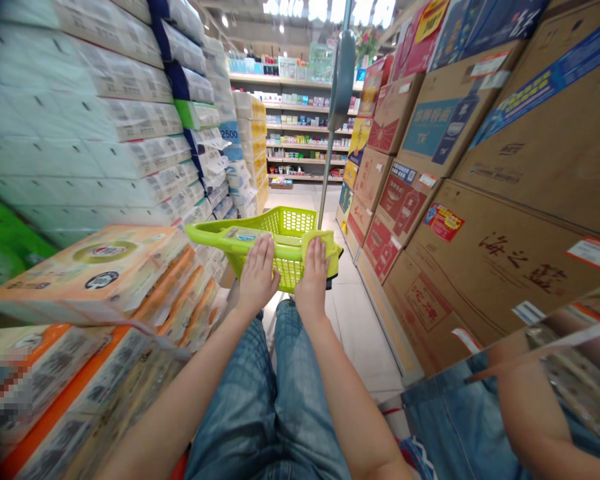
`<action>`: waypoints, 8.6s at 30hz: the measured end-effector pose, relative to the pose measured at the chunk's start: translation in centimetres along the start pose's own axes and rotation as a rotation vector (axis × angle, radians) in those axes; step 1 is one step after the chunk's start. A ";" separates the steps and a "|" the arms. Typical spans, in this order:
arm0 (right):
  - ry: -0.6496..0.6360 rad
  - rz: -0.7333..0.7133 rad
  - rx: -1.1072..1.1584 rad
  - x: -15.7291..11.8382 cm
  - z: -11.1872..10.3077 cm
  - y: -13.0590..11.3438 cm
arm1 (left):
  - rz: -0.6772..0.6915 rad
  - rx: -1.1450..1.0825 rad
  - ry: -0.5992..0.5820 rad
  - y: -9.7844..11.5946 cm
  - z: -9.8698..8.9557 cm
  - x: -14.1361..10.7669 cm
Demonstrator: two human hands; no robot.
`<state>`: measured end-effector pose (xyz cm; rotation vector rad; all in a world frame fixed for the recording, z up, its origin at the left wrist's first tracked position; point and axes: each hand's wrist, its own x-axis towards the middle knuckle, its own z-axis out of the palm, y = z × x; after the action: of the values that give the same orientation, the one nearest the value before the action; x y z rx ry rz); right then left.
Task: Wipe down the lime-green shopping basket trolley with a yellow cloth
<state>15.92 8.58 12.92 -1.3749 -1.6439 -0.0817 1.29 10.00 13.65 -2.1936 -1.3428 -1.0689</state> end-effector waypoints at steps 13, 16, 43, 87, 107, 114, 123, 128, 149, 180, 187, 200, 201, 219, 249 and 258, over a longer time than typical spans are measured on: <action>-0.150 -0.137 -0.127 -1.4 2.4 -4.9 | 0.018 0.059 -0.013 -0.8 0.3 -0.3; -0.150 -0.180 -0.104 -2.8 1.5 -2.9 | 0.018 0.027 -0.013 -0.6 0.0 -0.3; -0.045 -0.090 -0.034 -2.4 -0.2 -0.1 | 0.002 0.012 -0.027 -0.3 -0.3 -0.1; -0.161 -0.147 -0.091 -2.4 1.5 -4.4 | 0.000 0.036 -0.025 -0.5 0.0 -0.3; -0.112 -0.100 -0.158 -0.7 1.1 -4.7 | -0.024 0.007 -0.013 -0.1 0.1 -0.3; -0.170 -0.202 -0.091 -1.2 0.3 -3.4 | 0.007 0.033 -0.038 -0.4 -0.2 -0.3; 0.054 -0.050 0.076 0.0 -0.3 1.2 | -0.020 0.021 -0.031 0.2 -0.2 0.0; 0.017 -0.004 -0.002 -0.8 1.8 -2.7 | -0.026 0.021 -0.029 0.2 -0.1 0.0; -0.267 -0.100 0.495 6.2 -3.8 5.0 | -0.005 0.008 -0.031 -0.1 -0.3 -0.1; -0.224 -0.174 0.443 11.4 2.6 6.7 | -0.113 -0.220 -0.112 -5.4 3.2 4.2; -0.163 -0.157 0.424 11.4 3.6 6.7 | -0.246 -0.215 -0.103 -4.9 4.4 5.0; -0.163 -0.129 0.311 12.0 6.0 5.2 | -0.480 -0.177 -0.159 -6.0 5.3 8.6; -0.168 -0.133 0.298 12.0 6.3 4.8 | -0.488 -0.165 -0.170 -6.4 5.2 8.8; -0.513 -0.641 0.306 10.0 5.9 1.0 | -0.632 -0.381 -0.259 -19.5 0.6 8.3; -0.641 0.024 0.572 7.6 6.1 6.9 | -0.572 -0.574 -0.131 -22.4 -4.9 2.5; -0.753 0.008 0.567 7.8 6.6 6.8 | 0.336 0.163 -0.143 -18.8 -11.1 -1.1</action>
<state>18.02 20.53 11.29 -1.0064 -2.0350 0.9389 -19.98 11.47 18.42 -2.2994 -1.0237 -0.6675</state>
